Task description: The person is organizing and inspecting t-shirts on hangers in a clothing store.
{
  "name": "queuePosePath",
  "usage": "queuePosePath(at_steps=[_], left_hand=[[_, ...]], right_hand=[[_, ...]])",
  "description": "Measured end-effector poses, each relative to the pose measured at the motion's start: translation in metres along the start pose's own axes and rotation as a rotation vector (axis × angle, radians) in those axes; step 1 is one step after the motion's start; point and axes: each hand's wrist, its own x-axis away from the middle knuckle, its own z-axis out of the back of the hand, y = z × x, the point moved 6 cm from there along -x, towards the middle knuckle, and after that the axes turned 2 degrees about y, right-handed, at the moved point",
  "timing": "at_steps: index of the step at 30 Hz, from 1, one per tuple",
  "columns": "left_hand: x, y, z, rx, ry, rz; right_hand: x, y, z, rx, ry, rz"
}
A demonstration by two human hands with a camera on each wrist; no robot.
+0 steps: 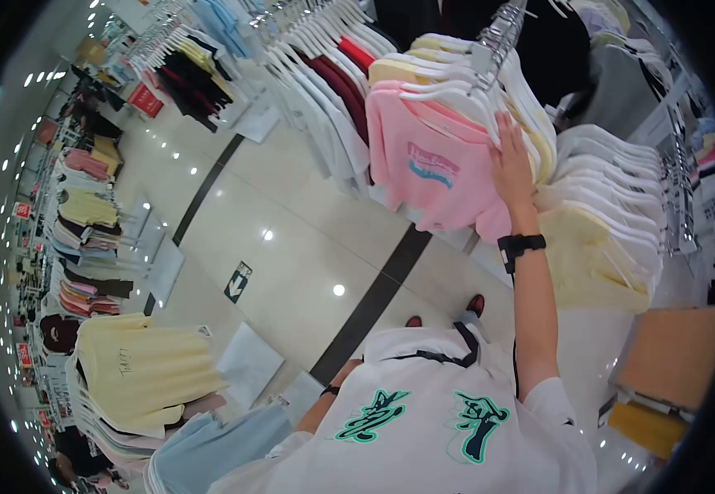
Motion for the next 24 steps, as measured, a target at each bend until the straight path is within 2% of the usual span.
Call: queuePosePath(at_steps=[3, 4, 5, 6, 7, 9, 12, 15, 17, 19, 21, 23, 24], left_hand=[[-0.020, -0.011, -0.015, -0.024, -0.026, 0.084], [-0.032, -0.024, -0.014, 0.361, -0.027, 0.050], [0.010, -0.025, -0.017, 0.363, -0.015, 0.043], [0.015, 0.005, 0.002, 0.403, -0.005, 0.161], [0.002, 0.059, 0.039, 0.443, 0.003, 0.281], [-0.002, 0.071, 0.054, 0.497, -0.036, 0.250], [-0.016, 0.076, 0.063, 0.638, 0.070, 0.313], [-0.012, 0.105, 0.064, 0.639, 0.074, 0.313], [-0.041, 0.068, 0.038, 0.695, 0.044, 0.294], [-0.061, 0.050, 0.022, 0.504, -0.021, 0.215], [-0.061, 0.070, 0.020, 0.474, -0.018, 0.204], [-0.061, 0.089, 0.020, 0.434, -0.005, 0.178], [-0.066, 0.105, 0.025, 0.414, 0.001, 0.162]], right_hand=[[-0.010, 0.008, -0.002, 0.014, -0.078, -0.080], [-0.012, 0.012, -0.005, 0.003, -0.098, -0.088], [-0.015, 0.015, -0.007, -0.006, -0.119, -0.096], [-0.018, 0.014, -0.006, -0.013, -0.115, -0.087], [-0.020, 0.014, -0.005, -0.032, -0.130, -0.100], [-0.024, 0.017, -0.005, -0.055, -0.145, -0.111], [-0.024, 0.023, -0.003, -0.037, -0.145, -0.118], [-0.022, 0.017, 0.007, 0.059, -0.156, -0.123], [-0.015, 0.009, 0.014, 0.051, -0.199, -0.133], [-0.009, 0.003, 0.021, 0.028, -0.183, -0.131], [-0.005, 0.004, 0.030, 0.011, -0.163, -0.128], [-0.007, 0.008, 0.037, -0.249, -0.163, -0.110], [-0.012, 0.011, 0.041, -0.241, -0.150, -0.120]])
